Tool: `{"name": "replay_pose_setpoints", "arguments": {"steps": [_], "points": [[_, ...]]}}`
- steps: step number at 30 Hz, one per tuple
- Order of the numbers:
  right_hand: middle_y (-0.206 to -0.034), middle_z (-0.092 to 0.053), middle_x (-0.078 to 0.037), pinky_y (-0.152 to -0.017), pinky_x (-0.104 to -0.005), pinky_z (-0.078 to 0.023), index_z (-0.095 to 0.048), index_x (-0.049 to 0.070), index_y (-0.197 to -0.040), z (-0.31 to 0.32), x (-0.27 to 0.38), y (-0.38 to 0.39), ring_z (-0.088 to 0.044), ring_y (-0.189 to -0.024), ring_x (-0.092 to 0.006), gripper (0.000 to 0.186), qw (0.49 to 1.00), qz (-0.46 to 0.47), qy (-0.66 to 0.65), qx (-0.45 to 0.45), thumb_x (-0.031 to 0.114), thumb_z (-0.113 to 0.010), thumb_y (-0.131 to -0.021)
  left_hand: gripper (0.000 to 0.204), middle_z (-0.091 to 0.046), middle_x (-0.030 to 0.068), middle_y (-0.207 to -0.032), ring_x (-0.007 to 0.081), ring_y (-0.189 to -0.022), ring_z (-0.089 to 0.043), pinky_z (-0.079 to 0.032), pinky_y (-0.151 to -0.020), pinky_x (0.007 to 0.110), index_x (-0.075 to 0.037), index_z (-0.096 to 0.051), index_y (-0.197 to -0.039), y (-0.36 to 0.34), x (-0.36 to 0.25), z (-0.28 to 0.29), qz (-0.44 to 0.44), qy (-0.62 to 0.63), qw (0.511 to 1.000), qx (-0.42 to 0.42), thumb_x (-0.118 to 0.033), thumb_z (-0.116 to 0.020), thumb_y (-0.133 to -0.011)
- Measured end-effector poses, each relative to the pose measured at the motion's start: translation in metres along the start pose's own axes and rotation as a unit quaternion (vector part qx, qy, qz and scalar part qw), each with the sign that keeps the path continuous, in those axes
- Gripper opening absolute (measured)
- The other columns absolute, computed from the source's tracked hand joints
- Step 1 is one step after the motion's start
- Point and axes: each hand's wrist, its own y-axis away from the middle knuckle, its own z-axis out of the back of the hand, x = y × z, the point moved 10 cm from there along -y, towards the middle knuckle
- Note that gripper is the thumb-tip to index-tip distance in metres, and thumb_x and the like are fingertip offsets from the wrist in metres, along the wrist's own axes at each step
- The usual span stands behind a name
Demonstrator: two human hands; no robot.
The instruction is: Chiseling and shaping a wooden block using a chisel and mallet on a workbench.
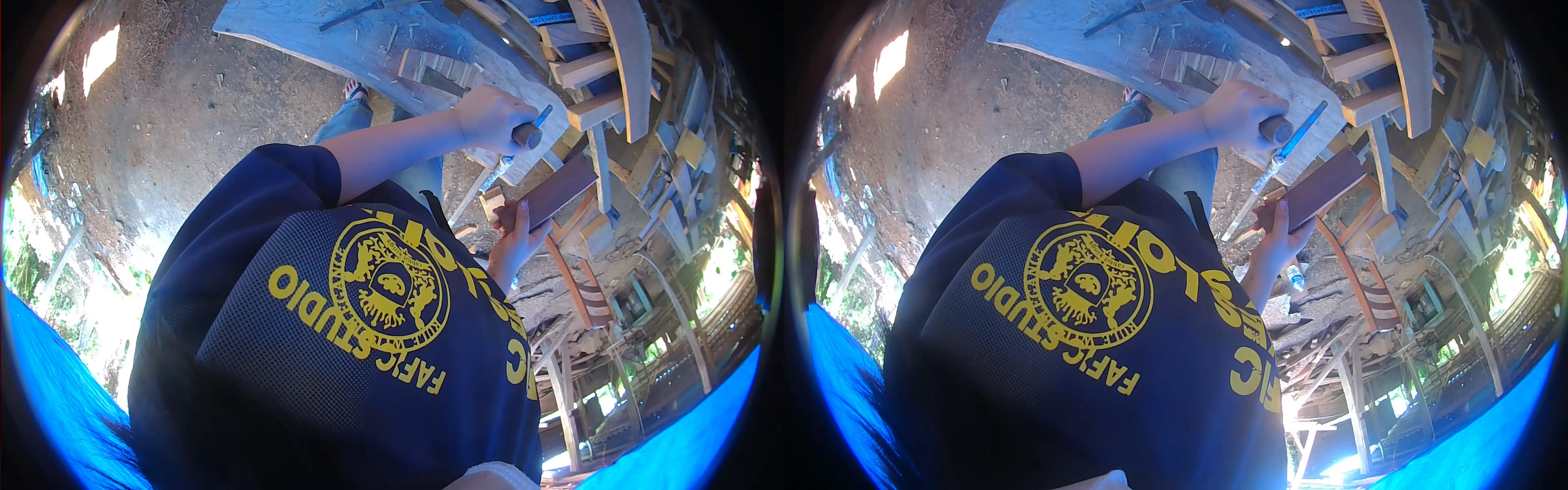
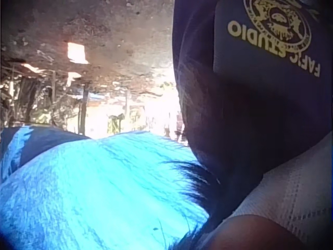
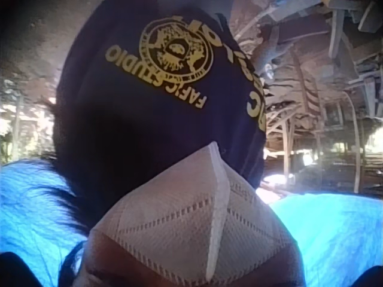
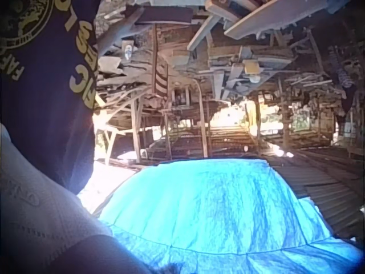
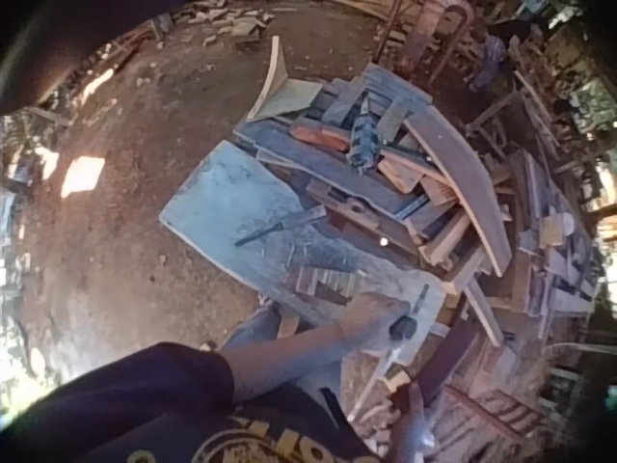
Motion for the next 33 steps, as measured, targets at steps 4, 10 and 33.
{"name": "replay_pose_setpoints", "arguments": {"steps": [4,10,33], "points": [[-0.085,-0.065,-0.013,-0.044,-0.0258,-0.043,-0.038,0.003,-0.128,-0.005,0.004,-0.001,-0.065,-0.065,-0.0181,0.048,1.000,-0.008,0.018,0.008,0.012,-0.064,-0.089,0.027,-0.060,0.0035,-0.063,0.0257,-0.057,-0.063,-0.049,-0.051,0.037,-0.014,-0.060,-0.073,-0.004,0.006,0.003,0.020,-0.014,1.000,-0.008,-0.032,-0.076,-0.062],[-0.084,-0.065,-0.013,-0.044,-0.0254,-0.045,-0.040,0.002,-0.124,-0.012,0.002,-0.003,-0.065,-0.065,-0.0186,0.044,0.999,-0.011,0.013,0.030,0.011,-0.064,-0.089,0.029,-0.063,0.0046,-0.066,0.0276,-0.062,-0.064,-0.050,-0.054,0.039,-0.015,-0.061,-0.076,-0.008,0.012,-0.003,0.046,-0.027,0.998,0.015,-0.036,-0.076,-0.063],[-0.083,-0.066,-0.013,-0.043,-0.0262,-0.043,-0.040,0.002,-0.125,-0.018,-0.007,-0.009,-0.066,-0.062,-0.0198,0.045,0.998,-0.037,0.019,0.038,0.011,-0.064,-0.088,0.026,-0.063,0.0058,-0.068,0.0286,-0.065,-0.065,-0.051,-0.055,0.040,-0.016,-0.062,-0.078,-0.015,0.023,-0.005,0.084,-0.039,0.995,0.025,-0.039,-0.070,-0.070]]}}
